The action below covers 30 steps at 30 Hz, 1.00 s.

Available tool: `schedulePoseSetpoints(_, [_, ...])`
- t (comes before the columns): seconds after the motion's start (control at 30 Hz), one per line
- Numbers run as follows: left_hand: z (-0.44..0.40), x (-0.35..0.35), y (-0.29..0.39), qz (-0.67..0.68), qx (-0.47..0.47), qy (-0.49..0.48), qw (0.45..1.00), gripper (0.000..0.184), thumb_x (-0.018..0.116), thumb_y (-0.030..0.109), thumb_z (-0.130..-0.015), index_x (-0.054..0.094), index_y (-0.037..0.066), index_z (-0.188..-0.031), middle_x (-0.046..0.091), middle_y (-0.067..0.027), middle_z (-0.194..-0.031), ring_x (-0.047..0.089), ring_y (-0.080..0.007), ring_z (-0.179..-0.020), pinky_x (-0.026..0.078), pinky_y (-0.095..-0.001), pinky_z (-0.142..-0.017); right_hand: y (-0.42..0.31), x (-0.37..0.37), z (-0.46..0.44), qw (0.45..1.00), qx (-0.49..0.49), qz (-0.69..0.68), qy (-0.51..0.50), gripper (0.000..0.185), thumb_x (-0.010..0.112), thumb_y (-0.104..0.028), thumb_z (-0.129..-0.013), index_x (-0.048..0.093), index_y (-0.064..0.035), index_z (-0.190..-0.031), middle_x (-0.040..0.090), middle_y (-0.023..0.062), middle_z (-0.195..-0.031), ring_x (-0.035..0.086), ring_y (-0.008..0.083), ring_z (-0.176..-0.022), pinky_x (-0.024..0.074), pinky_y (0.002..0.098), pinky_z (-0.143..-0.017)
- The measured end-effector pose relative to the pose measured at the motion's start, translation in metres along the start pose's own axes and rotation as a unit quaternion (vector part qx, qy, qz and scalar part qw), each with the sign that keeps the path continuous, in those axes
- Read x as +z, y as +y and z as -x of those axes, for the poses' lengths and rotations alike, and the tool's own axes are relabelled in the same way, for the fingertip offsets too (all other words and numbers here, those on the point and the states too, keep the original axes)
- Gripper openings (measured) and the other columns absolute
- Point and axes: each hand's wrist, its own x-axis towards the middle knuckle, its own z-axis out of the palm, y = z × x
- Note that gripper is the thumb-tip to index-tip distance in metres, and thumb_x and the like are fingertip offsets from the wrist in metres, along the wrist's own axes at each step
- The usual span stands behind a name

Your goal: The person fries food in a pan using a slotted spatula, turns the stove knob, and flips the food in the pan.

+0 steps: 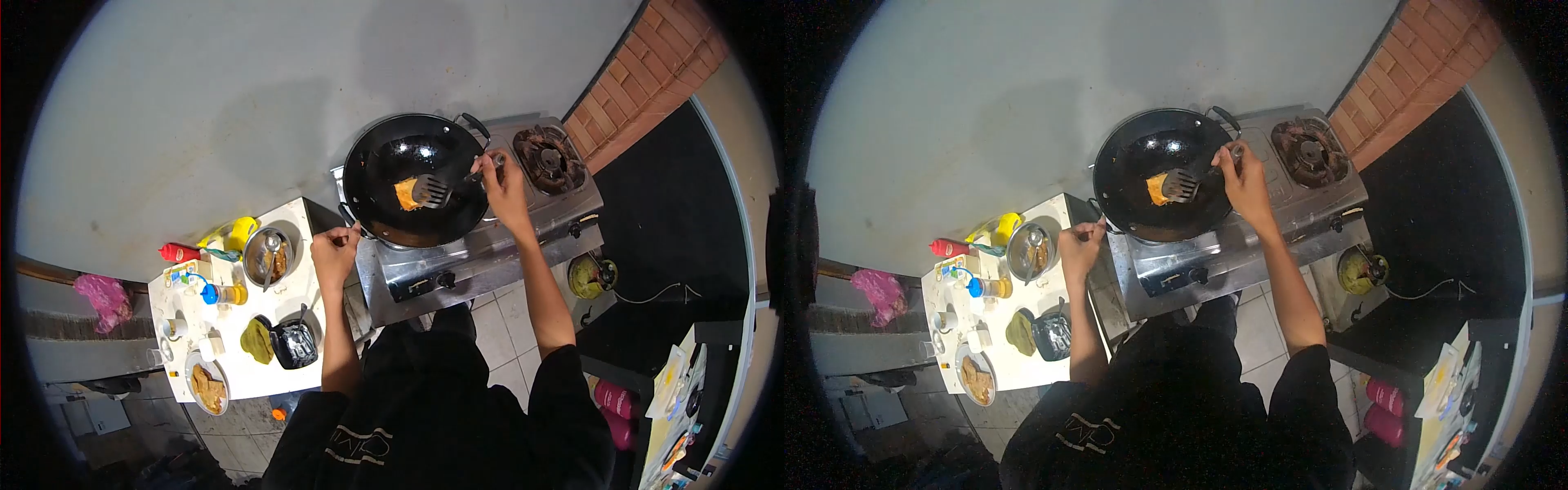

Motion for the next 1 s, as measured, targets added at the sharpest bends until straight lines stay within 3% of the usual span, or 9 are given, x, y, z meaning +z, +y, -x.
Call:
schedulePoseSetpoints(0.53, [0.003,-0.001,0.005,0.007,-0.027,-0.006,1.0,0.031,0.074,0.022,-0.081,0.065,-0.005,-0.068,0.049,-0.0009,-0.051,0.043,-0.0069,-0.05,0.037,-0.0258,-0.048,0.023,0.019,0.01,1.0,0.022,-0.008,0.005,0.018,0.051,-0.014,-0.097,0.053,0.0007,-0.088,0.057,0.0007,-0.073,0.045,0.0049,-0.06,0.0361,0.023,-0.053])
schedulePoseSetpoints(0.73, [0.002,0.001,-0.001,0.015,-0.03,-0.005,0.999,0.029,0.074,0.022,-0.079,0.066,-0.004,-0.069,0.05,-0.0022,-0.05,0.043,-0.0076,-0.048,0.037,-0.0262,-0.048,0.014,0.02,0.013,0.999,-0.006,0.036,-0.008,0.015,0.05,-0.013,-0.097,0.051,0.001,-0.092,0.057,0.0042,-0.072,0.047,0.0067,-0.059,0.0379,0.0245,-0.053])
schedulePoseSetpoints(0.83, [0.003,0.003,0.0,0.013,-0.027,0.002,1.0,0.028,0.074,0.021,-0.079,0.066,-0.004,-0.07,0.05,-0.0022,-0.05,0.043,-0.0074,-0.048,0.037,-0.0262,-0.048,0.02,0.021,0.014,0.997,-0.07,0.036,0.011,0.014,0.05,-0.012,-0.097,0.051,0.0011,-0.092,0.056,0.0037,-0.071,0.047,0.0067,-0.059,0.0378,0.0243,-0.053])
schedulePoseSetpoints(1.0, [0.006,0.003,0.007,0.011,-0.04,0.019,0.999,0.027,0.074,0.02,-0.079,0.067,-0.004,-0.07,0.05,-0.0024,-0.05,0.044,-0.0076,-0.048,0.037,-0.0262,-0.048,0.022,0.012,0.019,0.999,0.004,0.036,-0.019,0.012,0.049,-0.01,-0.097,0.051,0.0015,-0.094,0.055,0.003,-0.07,0.045,0.0059,-0.057,0.0376,0.0235,-0.052])
